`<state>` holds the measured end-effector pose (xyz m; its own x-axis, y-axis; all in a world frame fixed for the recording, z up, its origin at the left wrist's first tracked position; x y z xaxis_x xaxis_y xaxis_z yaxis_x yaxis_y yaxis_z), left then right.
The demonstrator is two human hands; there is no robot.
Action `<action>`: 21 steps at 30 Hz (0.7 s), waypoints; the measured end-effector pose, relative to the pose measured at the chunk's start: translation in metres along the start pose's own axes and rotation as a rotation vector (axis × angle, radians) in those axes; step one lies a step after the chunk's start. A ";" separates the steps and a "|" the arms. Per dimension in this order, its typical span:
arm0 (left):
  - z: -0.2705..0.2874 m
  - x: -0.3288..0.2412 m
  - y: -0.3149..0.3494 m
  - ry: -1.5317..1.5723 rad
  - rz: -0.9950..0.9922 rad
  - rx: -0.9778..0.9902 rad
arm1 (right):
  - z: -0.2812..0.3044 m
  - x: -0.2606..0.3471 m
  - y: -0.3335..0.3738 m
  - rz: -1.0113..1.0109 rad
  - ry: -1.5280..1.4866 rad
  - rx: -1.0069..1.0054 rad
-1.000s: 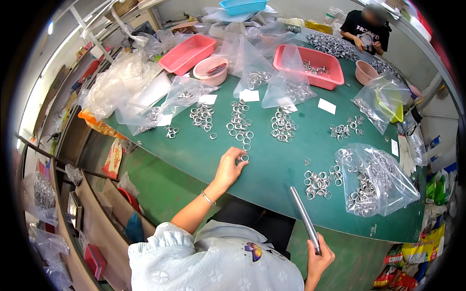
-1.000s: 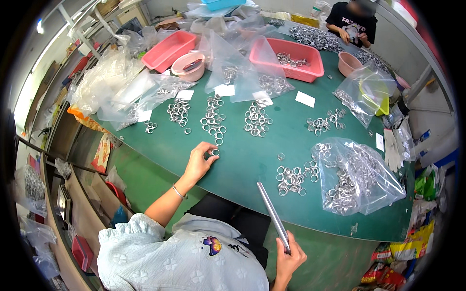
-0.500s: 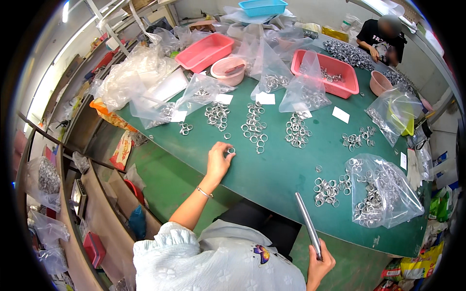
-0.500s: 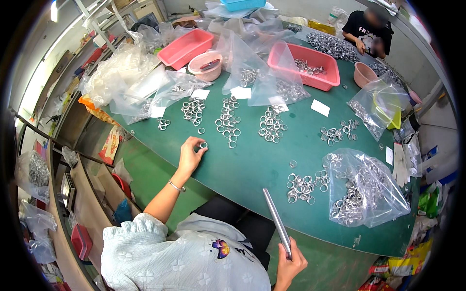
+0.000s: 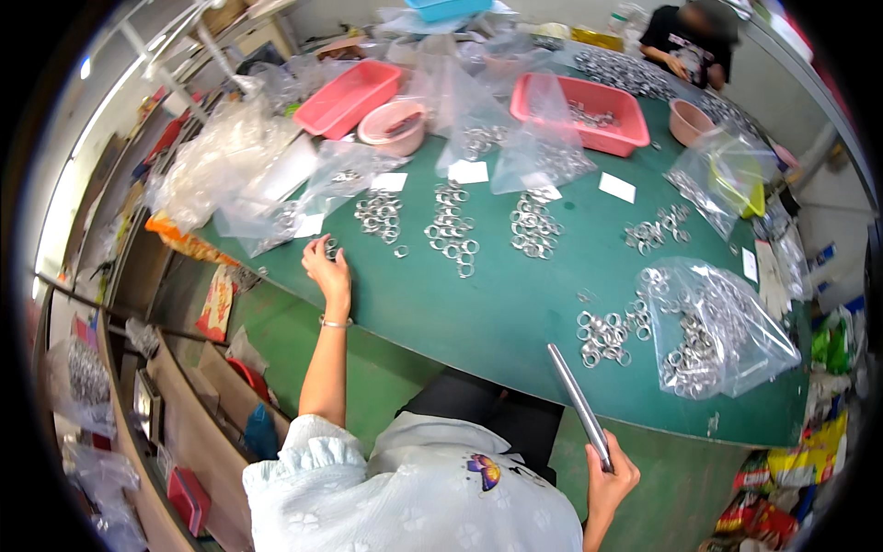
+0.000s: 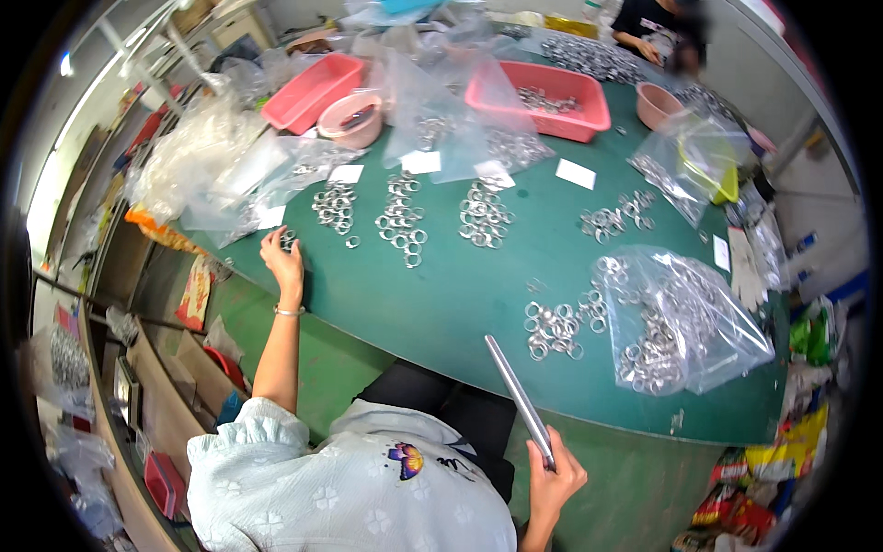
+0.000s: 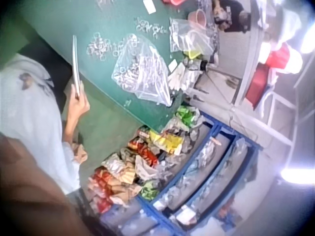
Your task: The person uses a metal rod to thread small metal rings onto it one by one. They pick up the rings from a green table and slide them down the rod, repeating this process for multiple rings.
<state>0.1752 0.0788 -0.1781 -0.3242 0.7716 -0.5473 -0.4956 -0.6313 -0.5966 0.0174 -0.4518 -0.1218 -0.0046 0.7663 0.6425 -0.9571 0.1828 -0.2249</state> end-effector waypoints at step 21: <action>-0.087 -0.300 0.175 0.776 -0.268 1.114 | 0.016 -0.019 0.003 -0.369 -0.138 -0.152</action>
<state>0.2563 -0.2693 -0.1697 0.2273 0.3863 -0.8940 -0.9660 0.2060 -0.1566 0.0097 -0.4751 -0.1231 0.2821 0.5444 0.7900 -0.8480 0.5266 -0.0600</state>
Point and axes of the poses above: each hand's wrist, its own y-axis away from the middle knuckle, its own z-axis out of the back of the hand, x = y × z, the point moved 3 cm from there along -y, towards the middle knuckle, and after that the axes turned 6 degrees about y, right-handed, at the moved point
